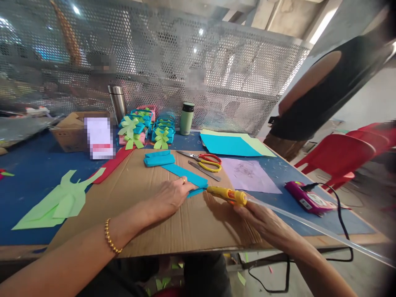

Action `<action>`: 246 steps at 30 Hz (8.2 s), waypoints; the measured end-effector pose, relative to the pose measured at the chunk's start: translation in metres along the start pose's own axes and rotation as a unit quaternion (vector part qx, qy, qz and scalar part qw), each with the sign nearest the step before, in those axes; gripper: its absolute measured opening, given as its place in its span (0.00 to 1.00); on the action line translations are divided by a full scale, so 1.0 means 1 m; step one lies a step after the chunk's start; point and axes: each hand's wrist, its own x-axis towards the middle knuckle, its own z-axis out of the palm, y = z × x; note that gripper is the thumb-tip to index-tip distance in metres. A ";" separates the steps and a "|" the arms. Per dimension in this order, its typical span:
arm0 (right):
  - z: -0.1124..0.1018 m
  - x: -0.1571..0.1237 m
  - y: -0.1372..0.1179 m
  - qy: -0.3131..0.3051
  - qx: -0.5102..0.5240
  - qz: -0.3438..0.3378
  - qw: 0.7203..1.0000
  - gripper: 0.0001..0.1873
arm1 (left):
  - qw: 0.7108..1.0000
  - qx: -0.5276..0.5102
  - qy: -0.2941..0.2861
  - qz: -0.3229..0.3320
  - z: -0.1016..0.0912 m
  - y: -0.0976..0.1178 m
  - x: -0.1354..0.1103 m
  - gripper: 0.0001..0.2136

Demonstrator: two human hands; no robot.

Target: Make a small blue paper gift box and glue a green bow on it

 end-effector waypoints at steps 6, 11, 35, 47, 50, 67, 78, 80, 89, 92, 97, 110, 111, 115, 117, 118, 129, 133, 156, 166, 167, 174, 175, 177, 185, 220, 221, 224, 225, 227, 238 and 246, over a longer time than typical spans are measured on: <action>0.001 0.002 0.004 -0.055 0.008 0.053 0.997 0.29 | 1.000 -0.001 0.001 -0.005 0.000 0.001 0.000 0.18; -0.001 0.002 0.010 -0.057 0.007 0.060 0.997 0.28 | 1.000 0.010 -0.010 -0.005 -0.004 0.003 -0.001 0.19; -0.004 0.000 -0.002 -0.064 0.011 0.054 0.996 0.32 | 1.000 -0.004 -0.006 -0.001 -0.004 0.002 0.000 0.19; 0.000 -0.001 0.013 -0.039 0.010 0.037 0.998 0.29 | 1.000 0.011 -0.012 -0.007 -0.006 0.003 0.000 0.19; 0.000 -0.001 0.015 -0.043 0.016 0.048 0.998 0.29 | 1.000 0.022 -0.020 -0.007 -0.008 0.005 0.000 0.19; 0.010 -0.001 -0.003 -0.034 0.031 -0.006 0.999 0.27 | 1.000 0.008 -0.007 -0.002 -0.004 0.002 -0.001 0.18; 0.016 -0.003 -0.006 -0.050 0.033 -0.043 0.997 0.23 | 0.999 -0.035 -0.021 -0.019 -0.010 -0.004 -0.004 0.05; 0.013 -0.003 -0.007 -0.051 0.024 -0.025 0.998 0.25 | 0.998 -0.052 -0.021 -0.007 -0.013 -0.007 -0.006 0.04; 0.016 -0.002 -0.018 -0.058 0.046 -0.052 0.996 0.25 | 0.997 -0.069 -0.005 0.018 -0.008 -0.016 -0.006 0.06; 0.018 -0.003 -0.025 -0.058 0.046 -0.062 0.995 0.23 | 0.997 -0.073 -0.012 0.014 -0.009 -0.016 -0.006 0.05; 0.015 -0.002 -0.024 -0.053 0.042 -0.075 0.995 0.23 | 0.993 -0.097 -0.064 -0.005 -0.022 -0.013 -0.011 0.04; 0.023 -0.002 -0.030 -0.046 0.024 -0.103 0.993 0.20 | 0.976 -0.123 -0.182 -0.009 -0.046 -0.017 -0.015 0.11; 0.022 -0.002 -0.028 -0.047 0.022 -0.093 0.994 0.21 | 0.973 -0.127 -0.193 -0.007 -0.048 -0.018 -0.016 0.13; 0.020 -0.001 -0.023 -0.063 0.025 -0.058 0.996 0.22 | 0.970 -0.148 -0.193 0.021 -0.047 -0.027 -0.017 0.15; 0.021 -0.001 -0.025 -0.068 0.033 -0.066 0.995 0.22 | 0.970 -0.157 -0.185 0.030 -0.044 -0.030 -0.017 0.16; 0.022 -0.001 -0.027 -0.071 0.038 -0.071 0.994 0.22 | 0.970 -0.156 -0.182 0.030 -0.043 -0.029 -0.016 0.16; 0.029 0.002 -0.039 -0.090 0.058 -0.096 0.990 0.22 | 0.971 -0.123 -0.202 0.025 -0.050 -0.026 -0.014 0.15; 0.027 0.001 -0.038 -0.096 0.064 -0.090 0.989 0.23 | 0.968 -0.124 -0.219 0.011 -0.053 -0.026 -0.016 0.19; 0.035 0.004 -0.056 -0.125 0.049 -0.074 0.988 0.28 | 0.979 -0.136 -0.129 -0.081 -0.052 -0.030 -0.082 0.15; 0.040 0.005 -0.062 -0.124 0.049 -0.097 0.986 0.26 | 0.979 -0.148 -0.127 -0.064 -0.054 -0.033 -0.088 0.16; 0.040 0.004 -0.060 -0.123 0.044 -0.082 0.988 0.26 | 0.978 -0.148 -0.130 -0.065 -0.054 -0.033 -0.090 0.17; 0.041 0.008 -0.077 -0.136 0.076 -0.148 0.977 0.25 | 0.979 -0.155 -0.115 -0.071 -0.052 -0.033 -0.095 0.17; 0.041 0.008 -0.080 -0.137 0.080 -0.157 0.975 0.25 | 0.979 -0.154 -0.112 -0.069 -0.051 -0.033 -0.096 0.16; 0.041 0.009 -0.082 -0.136 0.083 -0.159 0.974 0.25 | 0.980 -0.151 -0.107 -0.070 -0.050 -0.033 -0.097 0.15; 0.039 0.007 -0.076 -0.150 0.070 -0.103 0.981 0.27 | 0.980 -0.143 -0.108 -0.084 -0.052 -0.029 -0.099 0.13; 0.054 0.011 -0.087 -0.172 0.087 -0.127 0.973 0.29 | 0.989 -0.127 -0.044 -0.057 -0.038 -0.036 -0.112 0.19; 0.055 0.011 -0.086 -0.167 0.088 -0.128 0.974 0.29 | 0.990 -0.123 -0.042 -0.060 -0.038 -0.036 -0.112 0.20; 0.057 0.011 -0.082 -0.155 0.092 -0.144 0.973 0.29 | 0.990 -0.115 -0.039 -0.067 -0.036 -0.035 -0.114 0.21; 0.057 0.011 -0.081 -0.154 0.091 -0.150 0.972 0.28 | 0.990 -0.114 -0.038 -0.067 -0.036 -0.035 -0.114 0.21; 0.056 0.012 -0.081 -0.154 0.090 -0.153 0.972 0.29 | 0.991 -0.111 -0.032 -0.061 -0.034 -0.036 -0.114 0.21; 0.060 0.013 -0.081 -0.147 0.086 -0.164 0.972 0.29 | 0.995 -0.089 -0.011 -0.050 -0.027 -0.041 -0.115 0.21; 0.054 0.010 -0.076 -0.152 0.097 -0.154 0.972 0.27 | 0.994 -0.084 -0.015 -0.070 -0.032 -0.035 -0.115 0.23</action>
